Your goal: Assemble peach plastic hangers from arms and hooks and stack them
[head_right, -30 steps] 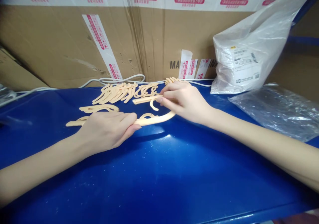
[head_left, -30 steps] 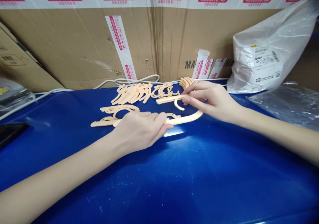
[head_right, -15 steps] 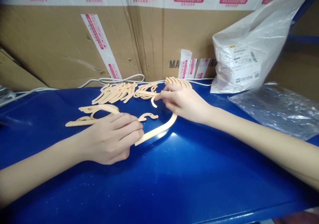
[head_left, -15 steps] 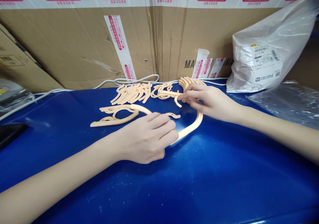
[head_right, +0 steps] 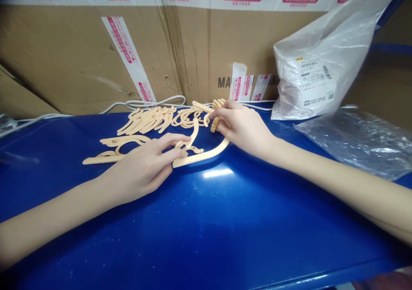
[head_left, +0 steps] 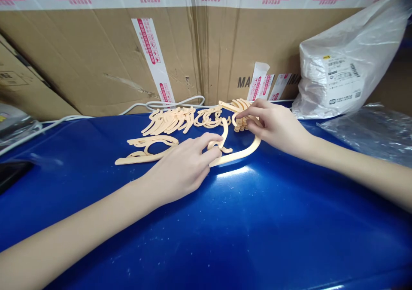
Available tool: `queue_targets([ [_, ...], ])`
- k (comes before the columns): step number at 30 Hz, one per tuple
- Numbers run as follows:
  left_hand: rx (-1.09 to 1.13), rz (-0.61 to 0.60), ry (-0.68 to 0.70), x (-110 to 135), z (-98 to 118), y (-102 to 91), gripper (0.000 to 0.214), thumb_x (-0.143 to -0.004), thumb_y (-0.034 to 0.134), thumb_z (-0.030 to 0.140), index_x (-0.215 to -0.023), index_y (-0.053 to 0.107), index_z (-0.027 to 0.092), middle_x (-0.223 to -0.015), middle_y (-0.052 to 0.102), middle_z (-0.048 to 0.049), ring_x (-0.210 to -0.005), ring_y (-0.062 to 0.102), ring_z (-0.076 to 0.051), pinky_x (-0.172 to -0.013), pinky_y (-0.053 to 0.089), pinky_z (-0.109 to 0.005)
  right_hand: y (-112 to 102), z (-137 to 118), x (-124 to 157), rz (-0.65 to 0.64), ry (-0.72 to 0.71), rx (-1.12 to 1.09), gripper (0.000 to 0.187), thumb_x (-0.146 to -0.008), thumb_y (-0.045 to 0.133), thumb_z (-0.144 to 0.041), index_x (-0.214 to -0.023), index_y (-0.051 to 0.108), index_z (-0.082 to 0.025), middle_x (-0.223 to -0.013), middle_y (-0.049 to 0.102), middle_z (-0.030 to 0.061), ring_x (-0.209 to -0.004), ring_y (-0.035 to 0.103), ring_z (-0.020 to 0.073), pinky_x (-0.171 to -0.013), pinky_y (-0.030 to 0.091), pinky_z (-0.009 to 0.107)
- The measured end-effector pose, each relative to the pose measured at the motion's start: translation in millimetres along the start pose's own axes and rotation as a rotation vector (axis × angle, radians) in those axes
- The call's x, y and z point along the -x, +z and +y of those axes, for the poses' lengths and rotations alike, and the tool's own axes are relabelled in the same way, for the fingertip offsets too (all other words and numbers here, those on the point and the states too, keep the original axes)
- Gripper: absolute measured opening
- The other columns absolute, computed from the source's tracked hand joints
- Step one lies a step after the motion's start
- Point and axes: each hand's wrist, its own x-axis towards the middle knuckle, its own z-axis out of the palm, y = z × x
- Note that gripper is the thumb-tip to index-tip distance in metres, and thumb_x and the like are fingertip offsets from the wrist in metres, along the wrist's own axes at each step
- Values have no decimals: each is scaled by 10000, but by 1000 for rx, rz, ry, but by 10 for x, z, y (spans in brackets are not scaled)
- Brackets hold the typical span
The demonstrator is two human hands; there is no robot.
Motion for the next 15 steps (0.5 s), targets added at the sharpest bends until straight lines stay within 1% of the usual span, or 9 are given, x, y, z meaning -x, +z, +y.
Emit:
queue_targets([
  [2, 48, -17, 14, 1, 26, -16, 185, -876, 407, 115, -990, 547, 153, -1339, 491, -123, -1015, 589, -257, -764, 507, -387, 4, -20, 11, 11, -5, -10, 297, -852, 508, -170, -1081, 694, -201, -945, 593, 69, -732, 581, 185, -674, 434, 327],
  [4, 65, -17, 6, 1, 41, -19, 120, -908, 439, 206, -937, 547, 161, -1325, 500, -118, -981, 599, -250, -737, 503, -380, 9, -25, 15, 12, -4, -28, 293, -848, 520, -164, -1081, 694, -194, -945, 587, 73, -761, 588, 195, -693, 440, 333],
  [7, 33, -4, -38, -4, 32, 7, 160, -952, 460, 299, -895, 548, 177, -1298, 527, -92, -927, 615, -224, -710, 501, -362, 16, -18, 13, 1, 0, -59, 287, -846, 531, -163, -1082, 693, -182, -950, 581, 81, -801, 594, 209, -718, 449, 346],
  [9, 22, 11, -42, -7, 16, 33, 158, -963, 458, 285, -891, 552, 180, -1267, 553, -78, -921, 619, -211, -718, 503, -351, 19, -17, 12, -1, 2, -75, 284, -847, 534, -165, -1083, 691, -177, -957, 576, 86, -824, 593, 216, -722, 454, 350],
  [12, 43, 67, -12, -6, 7, 60, 125, -954, 481, 256, -914, 567, 175, -1222, 591, -71, -938, 624, -201, -747, 502, -334, 18, -30, 14, 6, -5, -84, 274, -848, 540, -174, -1083, 681, -173, -991, 573, 92, -858, 587, 223, -724, 460, 349],
  [15, 52, 126, 22, 6, 22, 62, 113, -939, 504, 213, -1004, 578, 159, -1212, 622, -72, -964, 635, -193, -772, 499, -315, 16, -47, 16, 6, -28, -88, 264, -858, 528, -182, -1077, 674, -162, -1041, 570, 111, -894, 580, 234, -727, 463, 351],
])
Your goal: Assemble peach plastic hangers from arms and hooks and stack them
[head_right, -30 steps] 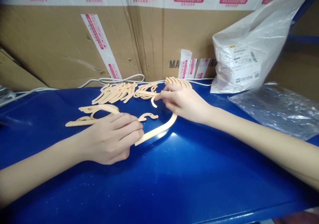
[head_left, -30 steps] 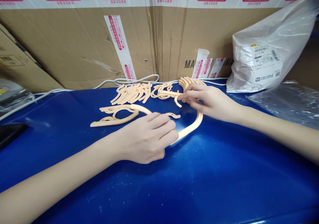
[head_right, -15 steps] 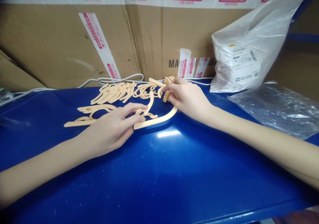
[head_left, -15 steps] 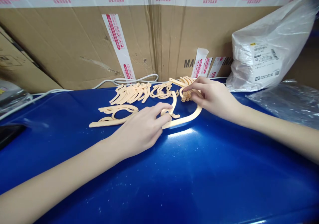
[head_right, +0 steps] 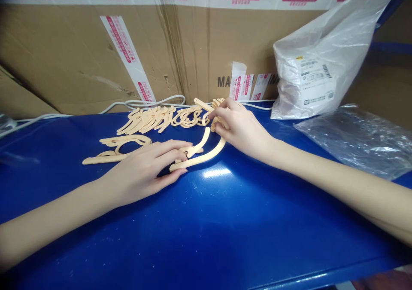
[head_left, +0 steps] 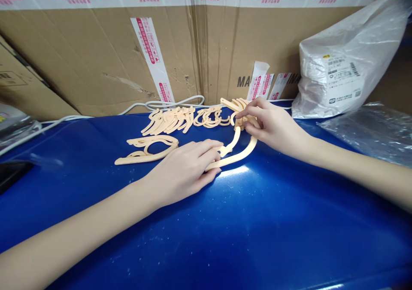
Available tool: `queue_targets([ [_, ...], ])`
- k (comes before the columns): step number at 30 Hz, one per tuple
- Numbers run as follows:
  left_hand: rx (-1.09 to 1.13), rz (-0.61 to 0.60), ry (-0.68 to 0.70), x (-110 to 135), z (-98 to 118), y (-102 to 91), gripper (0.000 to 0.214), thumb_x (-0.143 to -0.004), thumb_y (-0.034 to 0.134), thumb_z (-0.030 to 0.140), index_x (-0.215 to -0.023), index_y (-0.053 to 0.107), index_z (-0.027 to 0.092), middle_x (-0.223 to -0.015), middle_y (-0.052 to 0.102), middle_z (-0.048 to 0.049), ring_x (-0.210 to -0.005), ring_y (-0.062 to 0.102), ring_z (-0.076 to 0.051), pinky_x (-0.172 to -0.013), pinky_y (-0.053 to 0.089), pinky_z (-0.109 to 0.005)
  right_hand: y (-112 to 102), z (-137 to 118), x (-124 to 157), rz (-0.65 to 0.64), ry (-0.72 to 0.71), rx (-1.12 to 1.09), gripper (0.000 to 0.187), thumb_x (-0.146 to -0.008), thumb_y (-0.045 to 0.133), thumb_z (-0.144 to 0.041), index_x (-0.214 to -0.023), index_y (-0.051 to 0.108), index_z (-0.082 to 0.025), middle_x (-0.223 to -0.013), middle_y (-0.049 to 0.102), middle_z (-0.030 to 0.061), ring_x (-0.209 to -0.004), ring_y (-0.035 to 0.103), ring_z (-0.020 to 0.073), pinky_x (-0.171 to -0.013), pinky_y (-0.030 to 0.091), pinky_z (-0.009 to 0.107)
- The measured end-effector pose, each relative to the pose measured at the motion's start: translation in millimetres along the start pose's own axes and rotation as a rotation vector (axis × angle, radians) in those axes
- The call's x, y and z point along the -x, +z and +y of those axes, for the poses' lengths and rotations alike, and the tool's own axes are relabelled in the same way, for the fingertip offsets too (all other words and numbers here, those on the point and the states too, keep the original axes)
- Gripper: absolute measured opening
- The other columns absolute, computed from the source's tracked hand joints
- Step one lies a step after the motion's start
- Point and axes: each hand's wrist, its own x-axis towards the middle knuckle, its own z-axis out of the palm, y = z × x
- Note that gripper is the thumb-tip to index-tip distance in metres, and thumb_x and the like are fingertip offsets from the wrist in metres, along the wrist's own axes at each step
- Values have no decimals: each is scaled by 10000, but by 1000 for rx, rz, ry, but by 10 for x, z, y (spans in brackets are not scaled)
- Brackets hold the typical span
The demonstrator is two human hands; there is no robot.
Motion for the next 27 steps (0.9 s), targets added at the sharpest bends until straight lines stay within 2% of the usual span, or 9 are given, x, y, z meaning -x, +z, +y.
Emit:
queue_targets([
  [6, -14, 12, 69, 5, 16, -11, 133, -925, 513, 170, -1031, 587, 141, -1210, 648, -67, -982, 645, -191, -793, 502, -307, 11, 4, 0, -50, -47, 9, 263, -891, 478, -214, -1066, 669, -166, -1045, 574, 125, -967, 562, 264, -786, 455, 385],
  [13, 121, -2, 38, 6, -24, -13, 85, -920, 498, 158, -969, 567, 156, -1181, 659, -70, -1073, 624, -164, -889, 496, -271, 25, 51, -15, -144, -147, -77, 264, -941, 443, -249, -1061, 665, -175, -1092, 590, 115, -993, 576, 241, -851, 448, 386],
  [19, 152, -30, 20, 10, -43, -6, 219, -901, 490, 125, -1102, 566, 168, -1145, 671, -60, -1054, 630, -177, -895, 500, -305, -19, 60, -41, -160, -205, -118, 280, -965, 409, -263, -1040, 670, -197, -1073, 607, 102, -1018, 562, 233, -863, 441, 386],
  [23, 114, -54, -18, 8, -54, -7, 249, -907, 496, 139, -1144, 558, 183, -1133, 671, -51, -1042, 631, -186, -875, 502, -319, -37, 42, -33, -184, -231, -108, 256, -949, 427, -226, -1034, 668, -205, -1073, 611, 96, -1002, 576, 225, -860, 446, 375],
  [27, -41, 23, -29, 9, -102, -4, 202, -917, 522, 185, -1111, 568, 156, -1026, 684, -58, -929, 651, -196, -789, 499, -311, -38, 4, -2, -214, -258, -59, 244, -932, 448, -206, -1033, 670, -202, -1090, 597, 90, -939, 593, 208, -804, 454, 344],
])
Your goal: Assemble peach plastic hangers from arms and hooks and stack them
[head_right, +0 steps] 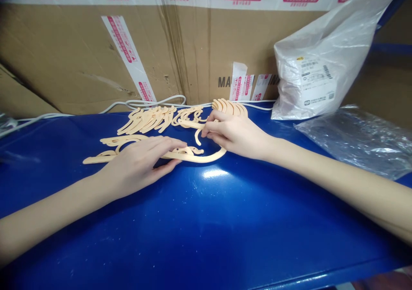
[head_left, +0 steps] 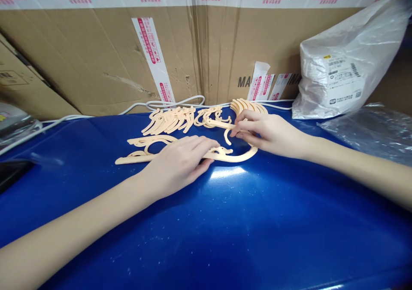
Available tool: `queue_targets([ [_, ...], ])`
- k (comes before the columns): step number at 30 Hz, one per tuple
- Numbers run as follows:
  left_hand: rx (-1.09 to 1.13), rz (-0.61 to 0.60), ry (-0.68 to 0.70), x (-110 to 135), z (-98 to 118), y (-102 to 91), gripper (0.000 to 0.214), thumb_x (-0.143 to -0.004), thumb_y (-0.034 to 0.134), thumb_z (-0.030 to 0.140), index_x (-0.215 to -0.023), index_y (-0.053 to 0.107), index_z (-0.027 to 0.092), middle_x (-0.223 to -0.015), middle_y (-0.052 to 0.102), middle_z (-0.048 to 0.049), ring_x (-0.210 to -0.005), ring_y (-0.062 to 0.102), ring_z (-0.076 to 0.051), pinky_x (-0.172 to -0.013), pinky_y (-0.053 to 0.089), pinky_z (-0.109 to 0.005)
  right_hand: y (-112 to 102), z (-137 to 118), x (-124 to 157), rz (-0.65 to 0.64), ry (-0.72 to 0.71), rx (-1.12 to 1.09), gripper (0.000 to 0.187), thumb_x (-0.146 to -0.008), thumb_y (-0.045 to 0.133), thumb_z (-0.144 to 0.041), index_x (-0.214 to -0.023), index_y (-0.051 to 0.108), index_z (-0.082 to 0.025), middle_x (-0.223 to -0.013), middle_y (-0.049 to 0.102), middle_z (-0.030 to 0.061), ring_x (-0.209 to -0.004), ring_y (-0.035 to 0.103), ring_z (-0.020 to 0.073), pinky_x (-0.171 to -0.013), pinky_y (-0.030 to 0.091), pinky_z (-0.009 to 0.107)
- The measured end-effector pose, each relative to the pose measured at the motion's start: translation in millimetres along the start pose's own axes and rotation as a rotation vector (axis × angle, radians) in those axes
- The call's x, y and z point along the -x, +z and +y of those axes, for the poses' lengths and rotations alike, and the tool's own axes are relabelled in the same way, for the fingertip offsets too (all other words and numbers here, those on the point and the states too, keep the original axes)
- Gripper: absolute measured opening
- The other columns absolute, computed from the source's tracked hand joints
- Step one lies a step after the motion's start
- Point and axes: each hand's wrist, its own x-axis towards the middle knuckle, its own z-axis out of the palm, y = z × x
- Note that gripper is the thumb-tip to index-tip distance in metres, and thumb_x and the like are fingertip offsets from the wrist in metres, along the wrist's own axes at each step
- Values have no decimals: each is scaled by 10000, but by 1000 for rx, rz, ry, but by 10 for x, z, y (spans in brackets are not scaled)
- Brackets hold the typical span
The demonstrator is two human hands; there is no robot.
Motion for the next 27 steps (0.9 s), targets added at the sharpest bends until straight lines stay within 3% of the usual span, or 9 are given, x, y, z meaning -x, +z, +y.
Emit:
queue_targets([
  [5, -220, 3, 82, -17, -69, -7, 170, -961, 461, 233, -980, 597, 133, -877, 678, -66, -798, 628, -211, -707, 474, -326, 4, -67, 20, -28, -3, 43, 284, -947, 432, -228, -1106, 667, -213, -1061, 596, 77, -834, 593, 175, -690, 437, 298],
  [11, -328, -4, 112, -15, -88, -33, 167, -951, 471, 202, -1011, 610, 133, -983, 649, -92, -858, 595, -232, -736, 466, -348, 2, -123, 8, -37, -39, 108, 306, -961, 410, -252, -1132, 661, -223, -1001, 593, 67, -759, 558, 153, -635, 401, 270],
  [15, -422, 15, 109, -7, -63, -69, 197, -961, 442, 205, -947, 632, 154, -831, 622, -64, -734, 575, -209, -645, 436, -325, 7, -164, -2, -24, -65, 127, 313, -963, 393, -243, -1121, 663, -221, -963, 587, 65, -719, 528, 146, -621, 382, 264],
  [19, -377, 12, 120, -7, -61, -76, 235, -981, 396, 209, -924, 613, 143, -737, 623, -38, -683, 585, -191, -616, 425, -309, 16, -208, 4, -14, -82, 129, 312, -961, 391, -230, -1110, 665, -219, -965, 582, 65, -736, 521, 152, -617, 376, 268],
  [27, -175, 41, -6, 0, -3, -70, 267, -957, 410, 219, -1150, 562, 115, -874, 672, -85, -792, 626, -221, -713, 475, -336, 25, -262, -5, 95, 32, -34, 315, -940, 468, -255, -1222, 593, -190, -931, 605, 57, -776, 550, 166, -671, 414, 292],
])
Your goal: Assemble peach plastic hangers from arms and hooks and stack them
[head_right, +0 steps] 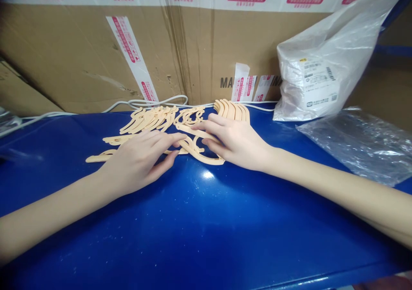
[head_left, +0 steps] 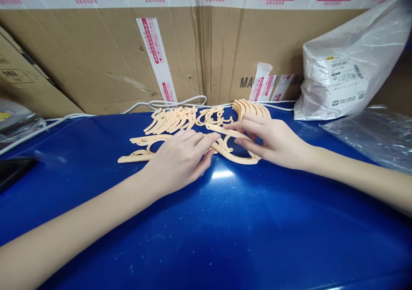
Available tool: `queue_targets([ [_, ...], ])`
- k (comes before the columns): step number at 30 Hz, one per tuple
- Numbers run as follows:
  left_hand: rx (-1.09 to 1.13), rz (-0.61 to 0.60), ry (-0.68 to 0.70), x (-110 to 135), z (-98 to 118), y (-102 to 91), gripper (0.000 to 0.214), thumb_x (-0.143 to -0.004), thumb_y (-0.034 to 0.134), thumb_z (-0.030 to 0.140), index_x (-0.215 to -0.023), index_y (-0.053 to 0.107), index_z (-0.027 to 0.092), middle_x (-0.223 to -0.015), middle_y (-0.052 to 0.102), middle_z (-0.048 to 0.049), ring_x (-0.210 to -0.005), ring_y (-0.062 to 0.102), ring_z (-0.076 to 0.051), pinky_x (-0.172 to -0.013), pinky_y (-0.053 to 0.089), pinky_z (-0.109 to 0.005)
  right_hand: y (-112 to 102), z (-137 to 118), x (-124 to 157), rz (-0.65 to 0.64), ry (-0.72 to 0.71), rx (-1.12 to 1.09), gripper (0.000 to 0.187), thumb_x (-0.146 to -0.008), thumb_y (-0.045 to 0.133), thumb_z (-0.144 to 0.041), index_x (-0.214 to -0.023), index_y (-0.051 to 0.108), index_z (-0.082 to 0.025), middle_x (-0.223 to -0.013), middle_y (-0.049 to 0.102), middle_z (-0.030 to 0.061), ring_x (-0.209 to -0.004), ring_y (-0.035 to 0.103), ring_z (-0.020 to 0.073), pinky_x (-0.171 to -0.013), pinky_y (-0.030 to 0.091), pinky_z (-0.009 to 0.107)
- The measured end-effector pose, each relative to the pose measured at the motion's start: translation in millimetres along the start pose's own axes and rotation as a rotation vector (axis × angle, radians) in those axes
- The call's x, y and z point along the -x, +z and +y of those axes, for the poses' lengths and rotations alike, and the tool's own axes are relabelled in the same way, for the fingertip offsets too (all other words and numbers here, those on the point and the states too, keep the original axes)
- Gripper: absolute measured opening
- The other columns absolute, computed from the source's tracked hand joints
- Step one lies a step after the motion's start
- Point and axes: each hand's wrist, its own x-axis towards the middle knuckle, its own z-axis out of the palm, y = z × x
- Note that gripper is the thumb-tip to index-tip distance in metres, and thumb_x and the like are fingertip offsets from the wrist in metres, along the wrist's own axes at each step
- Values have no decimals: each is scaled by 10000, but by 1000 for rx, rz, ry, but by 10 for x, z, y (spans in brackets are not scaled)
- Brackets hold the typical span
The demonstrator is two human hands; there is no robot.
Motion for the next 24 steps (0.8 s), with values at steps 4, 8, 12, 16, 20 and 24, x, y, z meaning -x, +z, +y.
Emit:
queue_targets([
  [4, 62, -39, -51, 1, 95, -22, 355, -955, 443, 276, -1251, 522, 98, -925, 685, -97, -813, 633, -240, -718, 483, -355, 36, -65, -9, 65, 171, -255, 299, -914, 541, -284, -1185, 605, -176, -740, 582, -7, -610, 489, 121, -557, 384, 258],
  [8, 223, -73, -228, 17, 153, -28, 402, -947, 483, 323, -1307, 480, 143, -992, 700, -88, -876, 657, -232, -770, 505, -365, 80, -144, -32, 94, 373, -574, 356, -869, 612, -297, -1194, 600, -152, -745, 571, -9, -594, 497, 105, -531, 407, 251],
  [12, 327, -21, -369, 34, 140, -32, 436, -905, 566, 383, -1303, 475, 230, -1013, 705, -43, -911, 666, -218, -796, 520, -358, 99, -223, -59, 5, 593, -960, 532, -762, 727, -243, -1256, 550, -157, -745, 601, -10, -585, 538, 102, -460, 410, 218],
  [16, 347, 30, -396, 28, 135, -47, 453, -876, 612, 384, -1282, 477, 234, -1110, 682, -51, -949, 658, -216, -798, 526, -347, 130, -342, -47, -138, 721, -1231, 467, -720, 776, -287, -1144, 630, -156, -836, 684, 40, -661, 636, 125, -530, 511, 229],
  [20, 268, -25, -406, 13, 170, -50, 401, -861, 631, 337, -1231, 508, 244, -1085, 694, -42, -921, 665, -232, -747, 524, -345, 165, -435, -13, -230, 694, -1286, 427, -754, 751, -337, -1130, 641, -167, -876, 694, 40, -722, 652, 134, -634, 548, 266],
  [24, 210, 2, -374, 13, 143, -33, 359, -920, 557, 281, -1270, 482, 247, -1117, 690, -44, -941, 664, -217, -761, 510, -327, 133, -362, -23, -185, 414, -932, 315, -817, 683, -405, -1022, 677, -166, -861, 656, 29, -668, 552, 115, -572, 473, 252],
])
